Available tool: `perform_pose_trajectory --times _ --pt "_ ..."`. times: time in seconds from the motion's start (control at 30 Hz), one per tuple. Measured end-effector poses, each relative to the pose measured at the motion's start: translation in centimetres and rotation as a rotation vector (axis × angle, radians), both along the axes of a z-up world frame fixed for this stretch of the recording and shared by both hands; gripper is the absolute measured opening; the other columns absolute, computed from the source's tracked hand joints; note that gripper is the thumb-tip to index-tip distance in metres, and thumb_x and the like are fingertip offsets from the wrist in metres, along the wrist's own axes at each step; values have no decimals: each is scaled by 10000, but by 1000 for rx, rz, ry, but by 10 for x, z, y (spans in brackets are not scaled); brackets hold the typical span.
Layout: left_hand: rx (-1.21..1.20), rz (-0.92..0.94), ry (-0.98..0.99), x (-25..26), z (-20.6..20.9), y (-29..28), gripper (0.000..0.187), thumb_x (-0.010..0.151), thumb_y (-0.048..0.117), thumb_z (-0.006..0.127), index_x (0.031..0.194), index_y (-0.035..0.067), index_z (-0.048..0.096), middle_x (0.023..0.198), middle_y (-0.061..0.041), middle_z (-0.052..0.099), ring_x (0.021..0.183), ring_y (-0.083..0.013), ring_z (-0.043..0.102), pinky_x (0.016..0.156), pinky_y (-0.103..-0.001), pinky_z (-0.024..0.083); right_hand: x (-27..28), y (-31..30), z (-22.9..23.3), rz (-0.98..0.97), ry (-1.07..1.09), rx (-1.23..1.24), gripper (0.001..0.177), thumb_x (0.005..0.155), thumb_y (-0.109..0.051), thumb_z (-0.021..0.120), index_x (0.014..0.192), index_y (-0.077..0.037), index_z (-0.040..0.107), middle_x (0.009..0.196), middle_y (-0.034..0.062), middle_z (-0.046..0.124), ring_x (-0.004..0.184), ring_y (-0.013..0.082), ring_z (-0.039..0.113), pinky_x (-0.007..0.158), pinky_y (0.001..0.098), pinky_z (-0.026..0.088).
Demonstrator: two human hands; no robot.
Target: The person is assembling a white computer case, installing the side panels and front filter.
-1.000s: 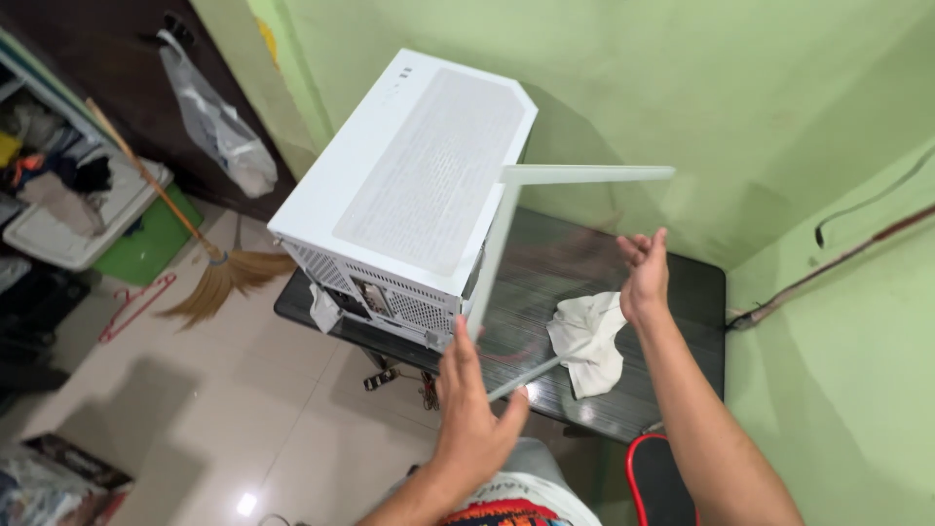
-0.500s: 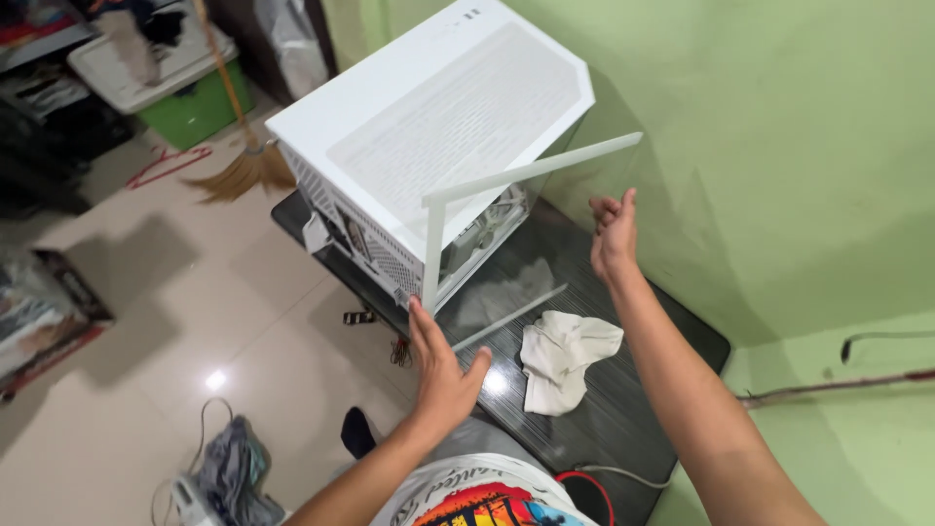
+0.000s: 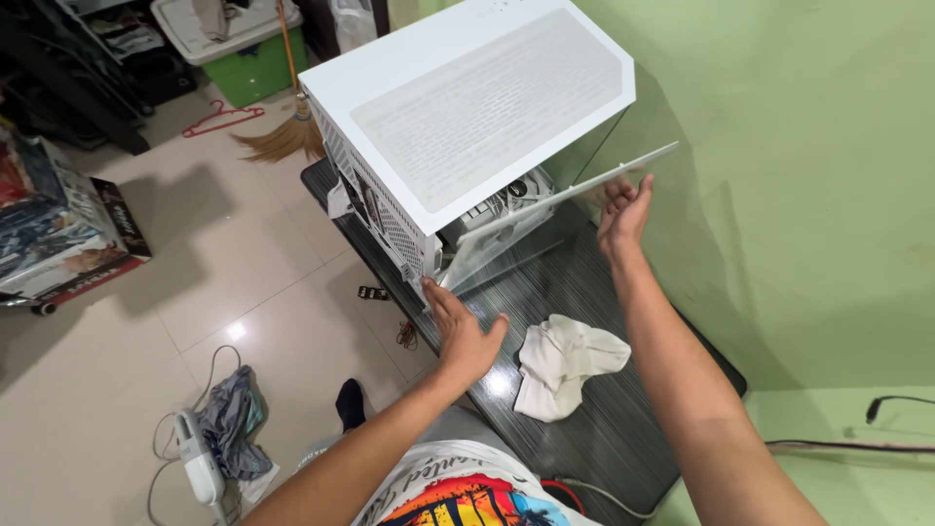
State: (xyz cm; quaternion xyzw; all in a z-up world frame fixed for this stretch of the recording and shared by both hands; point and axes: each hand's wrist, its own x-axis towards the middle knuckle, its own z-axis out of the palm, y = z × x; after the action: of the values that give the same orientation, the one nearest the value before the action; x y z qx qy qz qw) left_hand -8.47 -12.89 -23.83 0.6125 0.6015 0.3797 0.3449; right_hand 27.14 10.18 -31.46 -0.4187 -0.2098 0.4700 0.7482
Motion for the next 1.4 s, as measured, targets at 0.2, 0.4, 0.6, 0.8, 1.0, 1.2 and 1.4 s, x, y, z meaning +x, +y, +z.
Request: perform_pose_trajectory --times 0.2,0.4,0.6,0.8,1.0,1.2,1.4 --pt "-17 22 -40 15 -19 5 1277 864 337 766 1414 -247 -229 1561 -431 -274 1510 -514 -242 1256 -519 -45 -16 2 15 1 46 86 583 967 -672 540 963 -90 573 1003 150 701 860 241 616 834 382 509" --pt "-30 77 -104 22 -12 3 1275 862 321 745 1422 -240 -253 1564 -426 -299 1519 -498 -241 1266 -481 -39 -24 16 28 39 60 102 632 931 -681 537 1027 -57 580 1088 173 702 895 240 615 858 381 512" --pt "-68 84 -72 29 -16 4 1263 859 322 745 1416 -239 -240 1566 -423 -280 1519 -494 -239 1268 -475 -38 -29 28 32 50 61 102 717 903 -698 518 1131 -18 539 1218 190 688 1064 228 601 957 335 466" --pt "-59 99 -36 29 -29 6 1254 869 319 745 1421 -239 -233 1566 -421 -283 1514 -496 -243 1263 -470 -45 -27 34 10 27 88 68 685 919 -680 516 1116 -24 524 1171 194 693 1018 233 606 899 343 471" --pt "-73 169 -128 24 -43 10 1219 858 275 752 1470 -197 -190 1613 -386 -220 1559 -461 -168 1283 -447 -11 -37 44 3 101 88 140 645 989 -624 478 1075 -7 644 997 155 682 871 251 629 806 351 492" --pt "-74 165 -117 16 -27 13 1237 826 248 759 1471 -187 -203 1611 -394 -184 1550 -467 -116 1273 -444 30 -58 31 31 92 61 139 614 990 -566 431 1130 -11 653 1063 133 719 989 239 651 880 352 510" --pt "-150 209 -77 13 -14 19 1261 813 261 767 1482 -182 -206 1624 -384 -171 1557 -459 -69 1265 -463 56 -61 56 -8 -34 -62 264 517 1089 -462 517 1332 -9 560 1252 148 615 1161 258 589 1019 391 478"
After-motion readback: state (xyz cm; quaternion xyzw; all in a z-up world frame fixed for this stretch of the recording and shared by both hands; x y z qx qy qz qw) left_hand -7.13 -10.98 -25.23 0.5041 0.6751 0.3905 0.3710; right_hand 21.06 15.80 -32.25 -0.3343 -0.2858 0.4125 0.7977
